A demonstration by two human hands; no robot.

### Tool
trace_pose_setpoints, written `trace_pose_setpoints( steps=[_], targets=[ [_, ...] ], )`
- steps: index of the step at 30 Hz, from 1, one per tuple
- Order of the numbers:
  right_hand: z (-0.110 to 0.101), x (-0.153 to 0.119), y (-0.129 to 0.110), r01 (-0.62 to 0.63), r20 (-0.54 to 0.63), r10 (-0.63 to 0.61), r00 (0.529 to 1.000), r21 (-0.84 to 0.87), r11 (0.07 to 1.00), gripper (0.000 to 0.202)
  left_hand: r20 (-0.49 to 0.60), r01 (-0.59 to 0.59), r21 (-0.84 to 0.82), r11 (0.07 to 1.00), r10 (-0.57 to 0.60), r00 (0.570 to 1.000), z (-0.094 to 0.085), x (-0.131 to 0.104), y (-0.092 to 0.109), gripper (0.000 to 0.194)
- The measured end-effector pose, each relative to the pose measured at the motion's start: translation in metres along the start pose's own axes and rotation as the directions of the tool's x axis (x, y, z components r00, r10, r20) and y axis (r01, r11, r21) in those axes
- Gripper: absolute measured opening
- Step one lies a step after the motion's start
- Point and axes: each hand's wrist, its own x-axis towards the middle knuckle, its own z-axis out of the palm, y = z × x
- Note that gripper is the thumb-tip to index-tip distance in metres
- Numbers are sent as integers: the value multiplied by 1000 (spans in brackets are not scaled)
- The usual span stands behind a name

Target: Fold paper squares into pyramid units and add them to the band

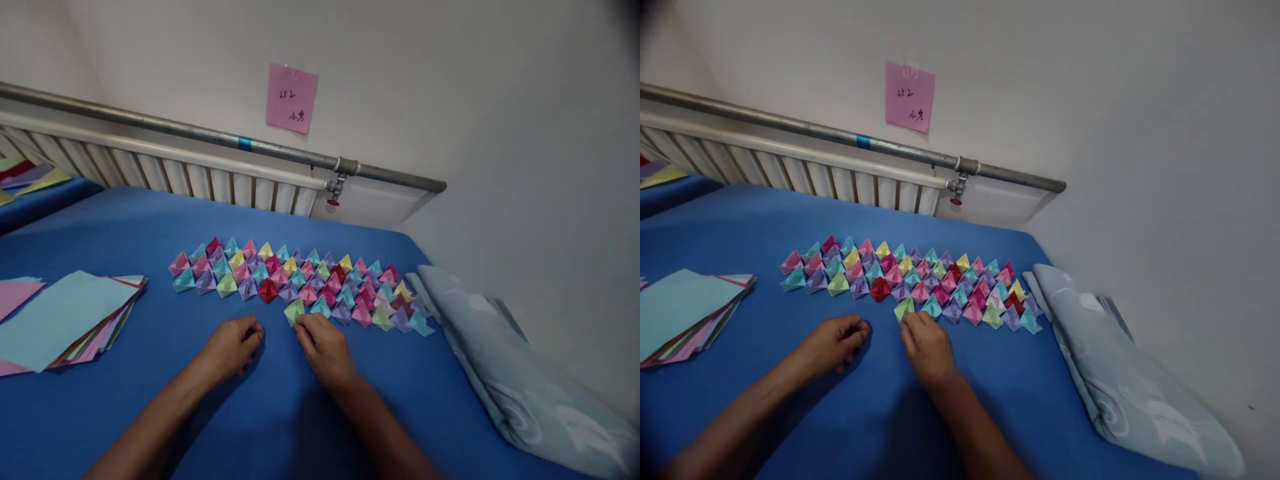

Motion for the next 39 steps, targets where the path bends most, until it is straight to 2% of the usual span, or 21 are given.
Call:
trace_pose_setpoints(
  steps=[15, 20, 22, 24, 31, 39],
  targets=[
    [3, 4, 8, -33, -11, 32, 999, -17, 999, 16, -6, 0, 13, 1000, 0, 1000, 1, -2, 1, 16],
    [3, -9, -9, 77, -90, -86, 992, -101, 992, 21, -9, -13, 14, 1000, 13, 1000, 2, 0, -2, 19],
    [5, -18, -21, 160, 1, -161, 987, -135, 978, 17, -5, -14, 19, 1000, 14, 1000, 2, 1, -4, 23],
    [9, -24, -30, 199, 102, -183, 978, -175, 964, 14, -4, -13, 27, 1000, 13, 1000, 2, 1, -6, 26],
    [15, -15, -22, 135, 137, -99, 986, -285, 949, 11, -5, -18, 55, 998, 18, 1000, 0, -2, -3, 30],
    [8, -12, -25, 30, 191, 34, 981, -321, 947, 26, 0, 2, 76, 997, -1, 1000, -1, -3, 3, 32]
  ],
)
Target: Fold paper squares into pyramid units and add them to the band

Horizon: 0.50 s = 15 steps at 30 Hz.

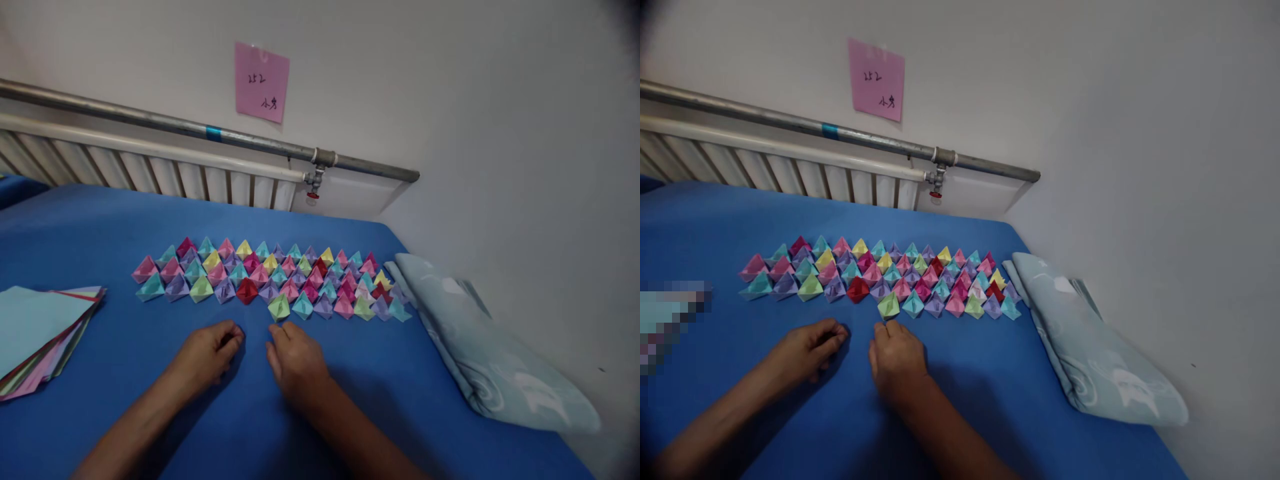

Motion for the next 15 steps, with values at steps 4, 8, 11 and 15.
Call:
trace_pose_setpoints(
  steps=[4, 8, 11, 15],
  targets=[
    [-3, 1, 1, -43, 27, 44, 999, -4, 999, 30, 10, 7, 10, 1000, -7, 1000, 0, -1, 1, 34],
    [-2, 1, 3, -64, 33, 64, 997, -7, 998, 33, 8, 25, 8, 1000, -25, 1000, -1, 0, 1, 34],
    [-1, 0, 4, -76, 21, 76, 997, -15, 997, 35, 10, 21, -4, 1000, -21, 1000, -1, 0, 1, 32],
    [-2, -1, 5, -74, -1, 74, 997, -5, 997, 32, -5, 20, -28, 999, -21, 1000, -1, 0, 1, 31]
  ],
)
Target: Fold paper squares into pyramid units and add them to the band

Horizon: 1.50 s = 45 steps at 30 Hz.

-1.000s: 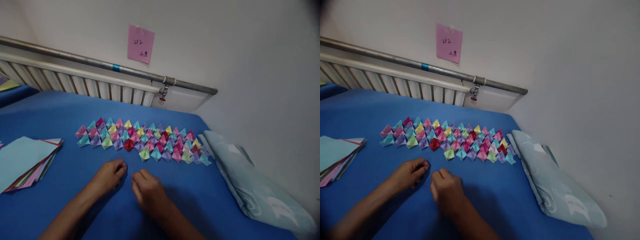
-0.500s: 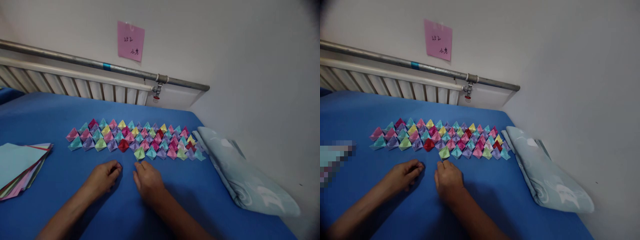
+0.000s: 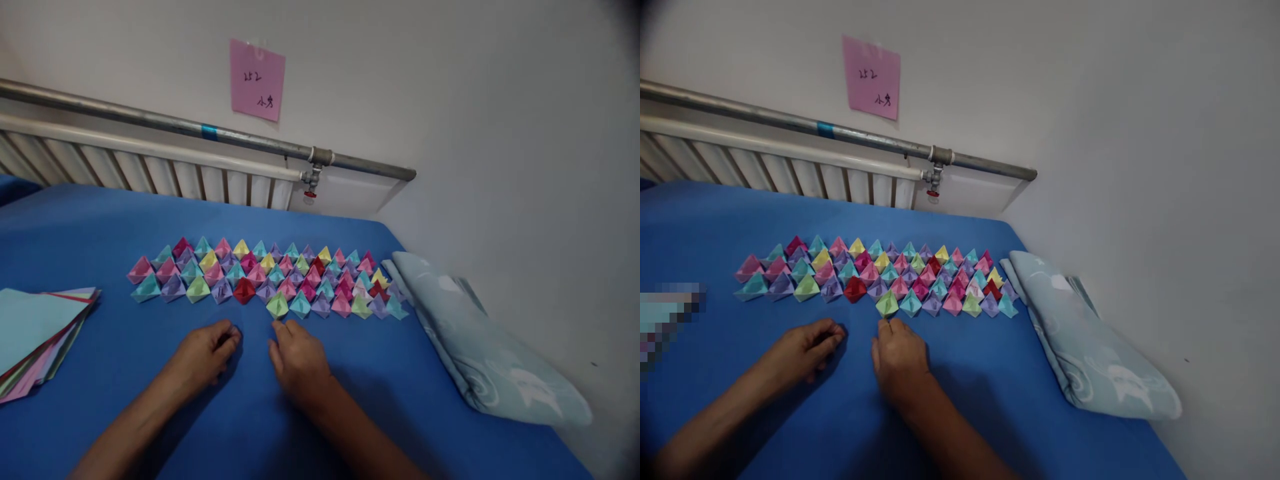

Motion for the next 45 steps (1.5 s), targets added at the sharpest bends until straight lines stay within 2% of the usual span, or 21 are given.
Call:
trace_pose_setpoints(
  steps=[9, 18, 27, 36, 41, 43, 45],
  targets=[
    [1, -2, 1, 10, -9, -10, 1000, 2, 1000, 30, -2, 10, 11, 1000, -10, 1000, 1, 1, 0, 31],
    [-4, 3, -1, -41, 69, 42, 997, -7, 999, 34, 6, -4, 17, 1000, 4, 1000, 0, 0, 0, 34],
    [-1, 5, 1, -56, 57, 57, 997, -19, 998, 31, 9, -2, 40, 999, 2, 1000, 0, 1, 0, 32],
    [-6, -4, -1, 31, 25, -34, 999, 114, 993, 12, 18, -50, -7, 999, 51, 999, -1, 4, -1, 32],
    [-10, -15, -1, 43, -85, -20, 996, 275, 961, 14, -59, -126, 31, 992, 128, 990, -1, 4, -3, 26],
    [-10, -26, 3, 28, -108, 9, 994, 338, 941, 14, -135, -190, 74, 979, 198, 971, 1, 2, -2, 23],
    [-10, -40, 9, 21, -119, 27, 993, 384, 923, 14, -216, -263, 131, 956, 287, 933, 8, -1, 2, 19]
  ],
)
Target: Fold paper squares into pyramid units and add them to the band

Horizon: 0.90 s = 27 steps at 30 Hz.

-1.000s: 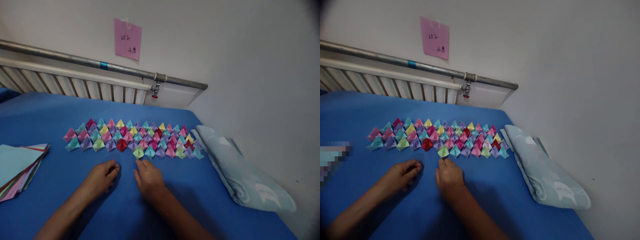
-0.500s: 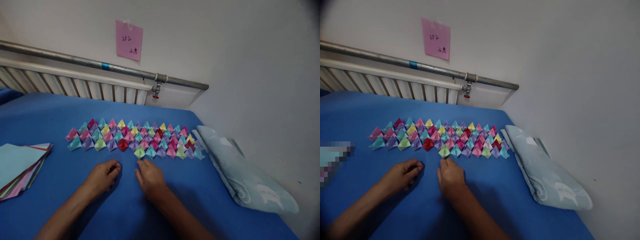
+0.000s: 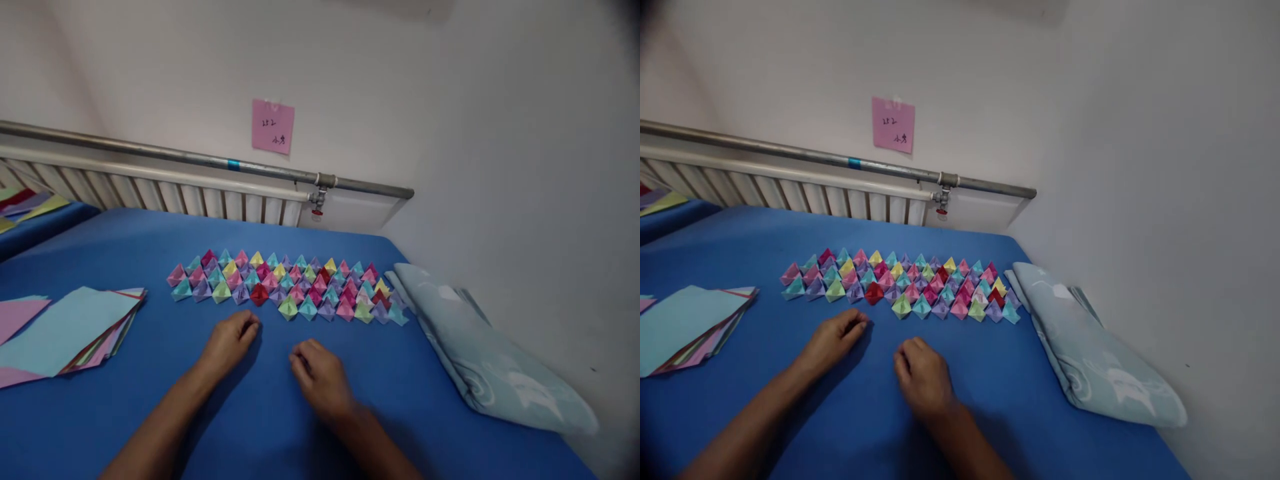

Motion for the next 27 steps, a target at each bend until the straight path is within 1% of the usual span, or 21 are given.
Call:
trace_pose_setpoints(
  steps=[3, 5, 8, 12, 16, 21, 24, 27],
  targets=[
    [-5, -21, 9, -11, -23, 12, 1000, 39, 999, 15, -92, -94, 75, 993, 100, 991, 15, 0, 11, 19],
    [-7, -31, 13, -10, -18, 11, 1000, 39, 999, 14, -131, -108, 137, 985, 126, 983, 28, 4, 18, 20],
    [-9, -37, 14, 17, 30, -18, 999, 13, 1000, 14, -191, -68, 243, 968, 116, 975, 43, 14, 28, 22],
    [-13, -40, 8, 66, 91, -65, 994, -6, 998, 13, -231, 24, 376, 926, 68, 971, 52, 29, 41, 21],
    [-19, -44, 0, 115, 97, -111, 989, -41, 993, 13, -223, 114, 496, 861, -1, 975, 55, 41, 55, 22],
    [-24, -49, -9, 195, 121, -186, 975, -62, 979, 11, -148, 177, 619, 765, -108, 983, 57, 51, 70, 25],
    [-27, -50, -12, 225, 153, -214, 965, -59, 972, 9, -108, 209, 677, 705, -185, 977, 57, 55, 76, 26],
    [-29, -54, -12, 239, 156, -230, 961, -44, 970, 7, -78, 224, 718, 659, -243, 967, 56, 58, 80, 29]
  ],
)
